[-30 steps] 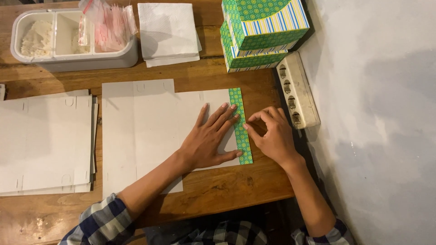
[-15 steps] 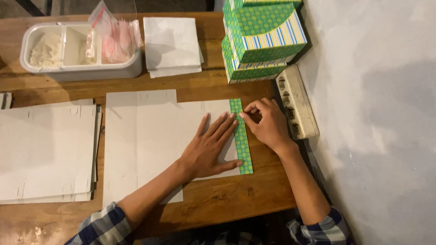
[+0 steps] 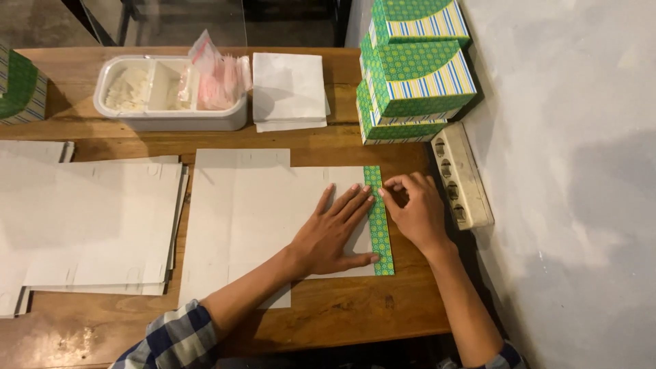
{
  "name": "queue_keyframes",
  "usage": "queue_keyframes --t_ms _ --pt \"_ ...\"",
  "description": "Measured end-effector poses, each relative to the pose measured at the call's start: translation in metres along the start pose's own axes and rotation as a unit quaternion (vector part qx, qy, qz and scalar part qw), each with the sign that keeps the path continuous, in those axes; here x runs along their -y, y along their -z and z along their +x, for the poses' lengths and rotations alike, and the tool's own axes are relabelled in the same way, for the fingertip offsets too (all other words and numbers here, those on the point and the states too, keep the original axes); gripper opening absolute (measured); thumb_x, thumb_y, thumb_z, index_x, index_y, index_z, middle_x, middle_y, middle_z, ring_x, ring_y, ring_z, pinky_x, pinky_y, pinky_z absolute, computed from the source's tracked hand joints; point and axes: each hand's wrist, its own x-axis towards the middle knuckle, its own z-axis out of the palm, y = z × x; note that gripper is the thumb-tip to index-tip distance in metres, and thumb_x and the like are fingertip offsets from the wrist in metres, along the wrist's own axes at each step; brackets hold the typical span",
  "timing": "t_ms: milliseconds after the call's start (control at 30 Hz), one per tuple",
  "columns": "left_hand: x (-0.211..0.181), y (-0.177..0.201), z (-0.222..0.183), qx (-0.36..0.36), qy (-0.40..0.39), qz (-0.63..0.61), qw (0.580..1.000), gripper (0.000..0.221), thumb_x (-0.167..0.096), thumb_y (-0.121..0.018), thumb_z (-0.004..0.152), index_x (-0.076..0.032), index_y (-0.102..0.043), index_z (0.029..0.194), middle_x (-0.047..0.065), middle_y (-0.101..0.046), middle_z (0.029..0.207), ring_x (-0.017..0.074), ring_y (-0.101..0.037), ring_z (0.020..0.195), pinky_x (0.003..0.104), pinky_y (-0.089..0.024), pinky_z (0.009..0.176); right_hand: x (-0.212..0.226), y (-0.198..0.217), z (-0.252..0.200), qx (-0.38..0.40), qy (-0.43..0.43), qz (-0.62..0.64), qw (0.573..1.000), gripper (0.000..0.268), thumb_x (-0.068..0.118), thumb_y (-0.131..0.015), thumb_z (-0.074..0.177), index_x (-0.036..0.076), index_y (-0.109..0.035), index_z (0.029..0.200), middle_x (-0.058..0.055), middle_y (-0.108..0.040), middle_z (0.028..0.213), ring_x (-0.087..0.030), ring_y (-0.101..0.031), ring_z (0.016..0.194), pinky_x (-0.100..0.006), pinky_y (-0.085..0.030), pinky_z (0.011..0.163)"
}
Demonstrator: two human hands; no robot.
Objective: Assembling cardboard boxes by folding templates and applying adhesive tape strips.
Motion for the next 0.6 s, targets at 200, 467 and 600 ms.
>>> queue_keyframes --t_ms 200,467,600 --pt "0.000 -0.001 0.000 -0.003 -0.003 -0.011 1.000 0.104 -0.077 -0.043 0.089 -0.006 -0.026 0.162 0.017 -0.024 0.169 0.0333 -0.017 0.158 0.063 -0.002 0.124 0.017 0.017 -0.019 0.056 -0.044 -0.003 0.997 0.025 0.031 -0.072 0.095 0.015 -0.073 0.113 -0.009 -0.066 0.098 -0.030 -0.064 0.101 -0.040 -0.055 0.084" --pt "0.001 0.003 -0.001 0.011 0.001 -0.004 1.000 0.104 -0.079 -0.041 0.089 -0.006 -0.026 0.162 0.016 -0.025 0.169 0.0320 -0.018 0.158 0.062 -0.004 0.124 0.028 0.025 -0.062 0.037 -0.048 0.000 0.998 0.025 0.029 -0.075 0.092 0.015 -0.074 0.112 -0.008 -0.064 0.097 -0.030 -0.064 0.101 -0.043 -0.057 0.084" --pt "0.002 -0.003 0.000 0.007 -0.006 0.015 1.000 0.104 -0.081 -0.040 0.090 -0.007 -0.027 0.162 0.015 -0.024 0.169 0.0315 -0.017 0.158 0.062 -0.004 0.124 0.031 0.029 -0.084 0.019 -0.048 0.009 0.999 0.024 0.031 -0.078 0.089 0.017 -0.074 0.109 -0.005 -0.063 0.098 -0.030 -0.064 0.104 -0.043 -0.055 0.090"
